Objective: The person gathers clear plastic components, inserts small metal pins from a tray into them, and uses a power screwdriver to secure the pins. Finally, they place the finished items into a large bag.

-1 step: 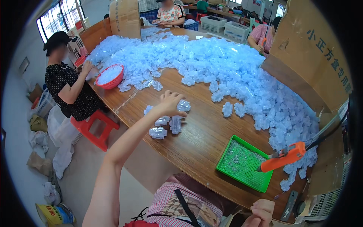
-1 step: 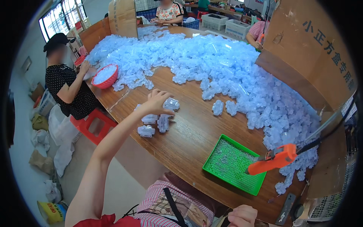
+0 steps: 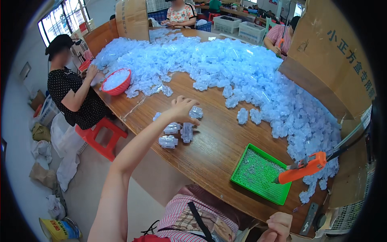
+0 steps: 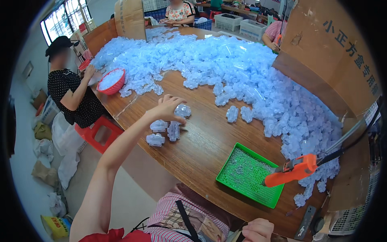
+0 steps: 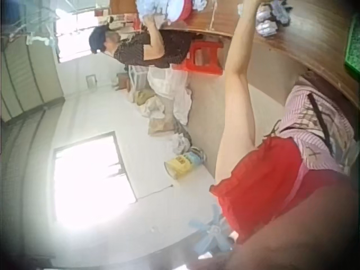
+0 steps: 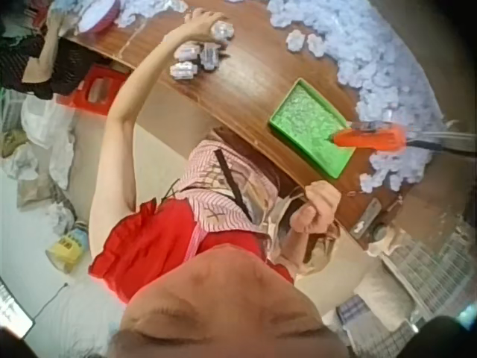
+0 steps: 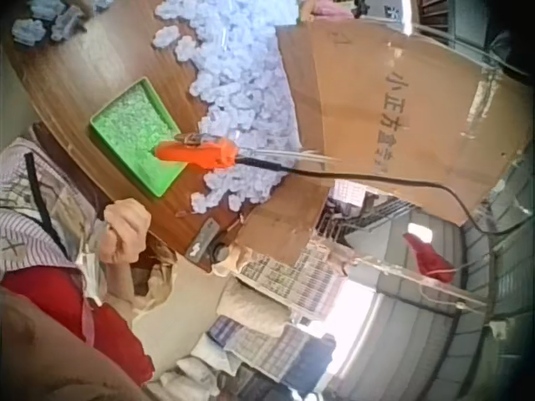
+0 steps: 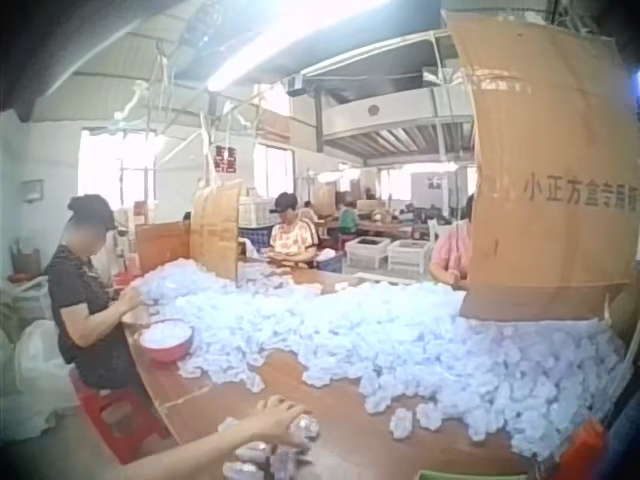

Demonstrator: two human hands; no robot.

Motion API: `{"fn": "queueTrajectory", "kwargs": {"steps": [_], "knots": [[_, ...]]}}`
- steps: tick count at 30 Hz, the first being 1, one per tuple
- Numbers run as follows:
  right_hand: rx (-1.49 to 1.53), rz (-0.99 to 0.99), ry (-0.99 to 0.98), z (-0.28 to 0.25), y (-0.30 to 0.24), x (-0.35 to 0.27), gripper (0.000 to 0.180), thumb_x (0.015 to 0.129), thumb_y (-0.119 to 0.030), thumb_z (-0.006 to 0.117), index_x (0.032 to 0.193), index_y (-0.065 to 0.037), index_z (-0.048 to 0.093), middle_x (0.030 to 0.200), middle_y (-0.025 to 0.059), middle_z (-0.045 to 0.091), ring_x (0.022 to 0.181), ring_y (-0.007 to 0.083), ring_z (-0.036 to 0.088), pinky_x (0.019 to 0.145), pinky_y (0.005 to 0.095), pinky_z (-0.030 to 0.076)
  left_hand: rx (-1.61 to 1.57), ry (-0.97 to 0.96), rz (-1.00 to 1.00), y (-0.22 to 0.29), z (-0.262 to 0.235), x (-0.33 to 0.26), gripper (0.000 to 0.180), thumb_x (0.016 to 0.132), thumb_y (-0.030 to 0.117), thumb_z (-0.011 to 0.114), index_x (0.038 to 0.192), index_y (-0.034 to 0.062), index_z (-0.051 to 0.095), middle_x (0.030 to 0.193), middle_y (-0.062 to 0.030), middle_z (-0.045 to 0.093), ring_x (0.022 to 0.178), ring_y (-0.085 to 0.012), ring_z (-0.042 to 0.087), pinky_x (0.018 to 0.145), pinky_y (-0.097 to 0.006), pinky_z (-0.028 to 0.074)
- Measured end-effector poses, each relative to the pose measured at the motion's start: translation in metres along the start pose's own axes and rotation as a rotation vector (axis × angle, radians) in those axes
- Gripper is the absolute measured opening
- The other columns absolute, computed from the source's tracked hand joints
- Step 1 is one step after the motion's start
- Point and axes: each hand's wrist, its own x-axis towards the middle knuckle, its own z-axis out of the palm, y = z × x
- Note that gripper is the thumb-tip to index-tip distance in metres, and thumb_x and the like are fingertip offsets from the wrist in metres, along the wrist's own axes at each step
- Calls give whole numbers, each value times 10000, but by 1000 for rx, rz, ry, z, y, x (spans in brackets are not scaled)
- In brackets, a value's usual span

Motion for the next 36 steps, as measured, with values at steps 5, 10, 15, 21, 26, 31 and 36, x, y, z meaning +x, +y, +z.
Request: {"fn": "queueTrajectory", "kwargs": {"steps": [5, 10, 15, 21, 26, 31, 36], "knots": [[-19, 92, -24, 3, 10, 0, 392, 966, -354, 534, 907, 21, 630, 859, 156, 616, 776, 278, 579, 705, 392, 506, -32, -390, -78, 14, 3, 21, 847, 614, 438, 837, 1340, 217, 461, 1333, -210, 405, 1264, -411, 401, 1003, -529, 367], [-32, 122, 30, 20, 32, -9, 343, 972, -332, 476, 868, -13, 551, 778, 106, 527, 729, 216, 490, 626, 312, 420, -67, -155, 272, -14, 17, 34, 684, 697, 205, 769, 1318, 203, 484, 1247, -209, 449, 1161, -409, 464, 978, -462, 419], [-6, 201, 46, 37, 50, -3, 243, 927, -211, 548, 872, 16, 618, 760, 124, 612, 679, 241, 564, 645, 344, 448, -232, -41, 370, 1, 29, 41, 522, 754, 77, 675, 1258, 151, 560, 1160, -149, 490, 1079, -336, 511, 928, -401, 448], [33, 389, -50, 42, 58, -14, 122, 868, -81, 575, 891, 27, 628, 808, 125, 618, 740, 226, 567, 698, 314, 442, -328, -13, 308, 27, 29, 33, 440, 764, 50, 657, 1192, 130, 590, 1102, -147, 514, 1034, -320, 548, 904, -395, 471], [34, 498, -92, 45, 58, -24, 87, 861, -34, 587, 917, 16, 631, 852, 117, 618, 756, 214, 571, 708, 307, 453, -394, 223, 393, 51, 20, 23, 416, 775, 7, 678, 1168, 130, 614, 1127, -130, 516, 1021, -294, 570, 869, -369, 491], [276, 903, -82, 51, 55, -35, 374, 896, -49, 610, 1247, 13, 494, 1019, 111, 604, 839, 117, 575, 725, 253, 481, -458, 226, 659, 123, -8, -22, 503, 735, -29, 709, 1199, 152, 645, 1118, -100, 520, 951, -248, 581, 788, -329, 513], [370, 1058, -223, 69, 53, -50, 648, 833, -57, 717, 1375, -14, 363, 1060, 99, 587, 724, 92, 588, 582, 223, 476, -452, 17, 1248, 169, 18, -82, 389, 802, 149, 599, 1190, 138, 591, 1054, -52, 510, 948, -256, 543, 688, -320, 555]]}}
